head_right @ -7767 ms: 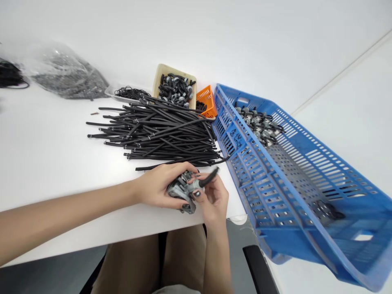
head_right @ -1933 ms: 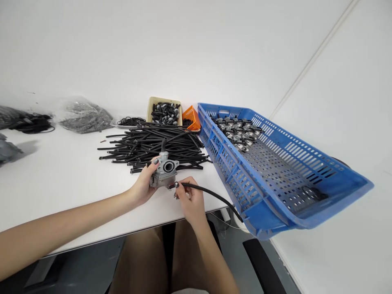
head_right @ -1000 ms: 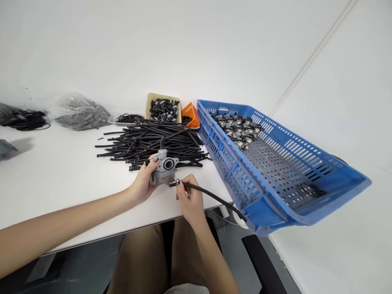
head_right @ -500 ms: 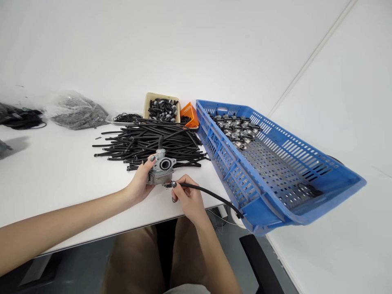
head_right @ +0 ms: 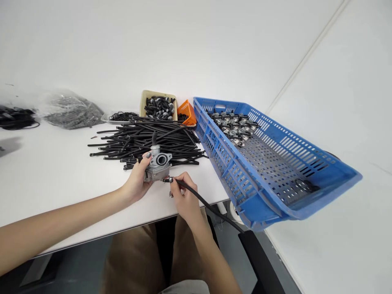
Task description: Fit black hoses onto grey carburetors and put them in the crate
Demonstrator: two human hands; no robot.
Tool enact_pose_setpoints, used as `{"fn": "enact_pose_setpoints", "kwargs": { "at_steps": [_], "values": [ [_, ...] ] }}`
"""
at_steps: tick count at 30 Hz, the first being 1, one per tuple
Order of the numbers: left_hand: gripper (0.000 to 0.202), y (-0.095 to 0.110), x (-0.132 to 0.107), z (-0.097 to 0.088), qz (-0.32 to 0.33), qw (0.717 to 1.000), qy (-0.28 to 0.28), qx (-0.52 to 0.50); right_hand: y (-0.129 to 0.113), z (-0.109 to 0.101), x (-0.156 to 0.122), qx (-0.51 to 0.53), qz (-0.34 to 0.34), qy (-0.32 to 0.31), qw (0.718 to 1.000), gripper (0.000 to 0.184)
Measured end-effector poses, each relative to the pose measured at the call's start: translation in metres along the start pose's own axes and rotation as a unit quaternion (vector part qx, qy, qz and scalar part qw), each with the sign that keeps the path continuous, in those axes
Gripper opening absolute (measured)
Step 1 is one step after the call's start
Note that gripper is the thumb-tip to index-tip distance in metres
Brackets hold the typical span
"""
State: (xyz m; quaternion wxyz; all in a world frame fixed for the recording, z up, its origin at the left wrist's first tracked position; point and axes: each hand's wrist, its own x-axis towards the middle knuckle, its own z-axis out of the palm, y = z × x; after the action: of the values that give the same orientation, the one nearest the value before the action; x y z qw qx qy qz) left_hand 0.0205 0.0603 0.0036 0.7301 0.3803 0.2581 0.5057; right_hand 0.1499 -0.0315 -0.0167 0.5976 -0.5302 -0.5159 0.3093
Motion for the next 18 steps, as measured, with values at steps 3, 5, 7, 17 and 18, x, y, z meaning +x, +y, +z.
{"fn": "enact_pose_setpoints", "kwargs": {
  "at_steps": [3, 5, 7, 17, 18],
  "values": [
    [0.051, 0.0007, -0.002, 0.0007, 0.004, 1.0, 0.005, 0.003, 0.0008, -0.0001, -0.0002, 0.006, -0.001, -0.019, 1.0, 0.025],
    [0.053, 0.0014, -0.0025, 0.0012, 0.005, 1.0, 0.016, 0.002, -0.0006, -0.0006, -0.0018, 0.004, 0.001, -0.041, 0.999, 0.024],
    [0.056, 0.002, -0.0023, 0.0015, 0.006, 0.999, 0.032, 0.002, -0.0029, -0.0009, -0.0037, -0.007, 0.004, -0.063, 0.998, 0.023],
    [0.054, 0.001, -0.0027, 0.0002, 0.014, 0.999, 0.037, 0.0, -0.0006, 0.001, 0.0026, 0.003, 0.01, -0.022, 1.0, 0.023],
    [0.053, 0.0007, -0.0029, -0.0002, 0.016, 0.999, 0.035, 0.001, -0.001, 0.0009, 0.0019, 0.003, 0.009, -0.032, 0.999, 0.023]
  ]
}}
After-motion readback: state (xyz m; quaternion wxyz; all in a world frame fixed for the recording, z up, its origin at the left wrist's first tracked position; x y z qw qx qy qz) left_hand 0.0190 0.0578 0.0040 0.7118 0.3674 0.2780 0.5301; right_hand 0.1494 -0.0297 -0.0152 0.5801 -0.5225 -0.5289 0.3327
